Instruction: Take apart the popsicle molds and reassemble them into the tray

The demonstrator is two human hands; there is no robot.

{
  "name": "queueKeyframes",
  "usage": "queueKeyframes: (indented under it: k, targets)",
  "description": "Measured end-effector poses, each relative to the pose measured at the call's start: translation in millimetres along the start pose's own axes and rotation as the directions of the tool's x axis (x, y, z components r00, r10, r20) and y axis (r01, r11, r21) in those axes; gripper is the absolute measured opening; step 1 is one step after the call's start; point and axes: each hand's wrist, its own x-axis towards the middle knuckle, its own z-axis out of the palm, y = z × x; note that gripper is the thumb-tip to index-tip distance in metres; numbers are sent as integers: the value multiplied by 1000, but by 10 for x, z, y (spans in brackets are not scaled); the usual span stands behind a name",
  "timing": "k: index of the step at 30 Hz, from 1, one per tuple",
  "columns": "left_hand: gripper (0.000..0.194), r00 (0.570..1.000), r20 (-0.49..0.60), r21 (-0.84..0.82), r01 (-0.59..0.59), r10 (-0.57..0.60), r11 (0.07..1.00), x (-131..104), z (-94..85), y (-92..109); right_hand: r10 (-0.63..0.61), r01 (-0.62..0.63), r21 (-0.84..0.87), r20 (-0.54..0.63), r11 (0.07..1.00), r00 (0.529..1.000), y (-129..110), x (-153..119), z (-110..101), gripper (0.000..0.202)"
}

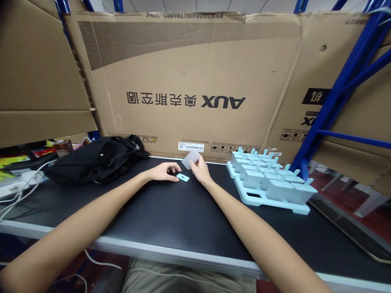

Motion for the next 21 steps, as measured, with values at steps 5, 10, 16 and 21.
queueKeyframes:
  k: [5,10,16,21]
  targets:
    - [49,1000,0,-164,20,-20,986,19,38,-41,-87,79,121,63,989,994,-39,-45,4,41]
    - [52,999,-33,-291,2,-12,957,36,97,-90,-214,196,116,175,974,961,-155,-123,-17,58]
    - [56,998,-48,-315,32,-49,949,34,84,-119,-335,366,-23,347,931,876,-255,-204,-25,54]
    - [56,997,-58,-310,25,-45,950,33,80,-107,-323,402,-181,352,898,879,-261,-220,-45,54]
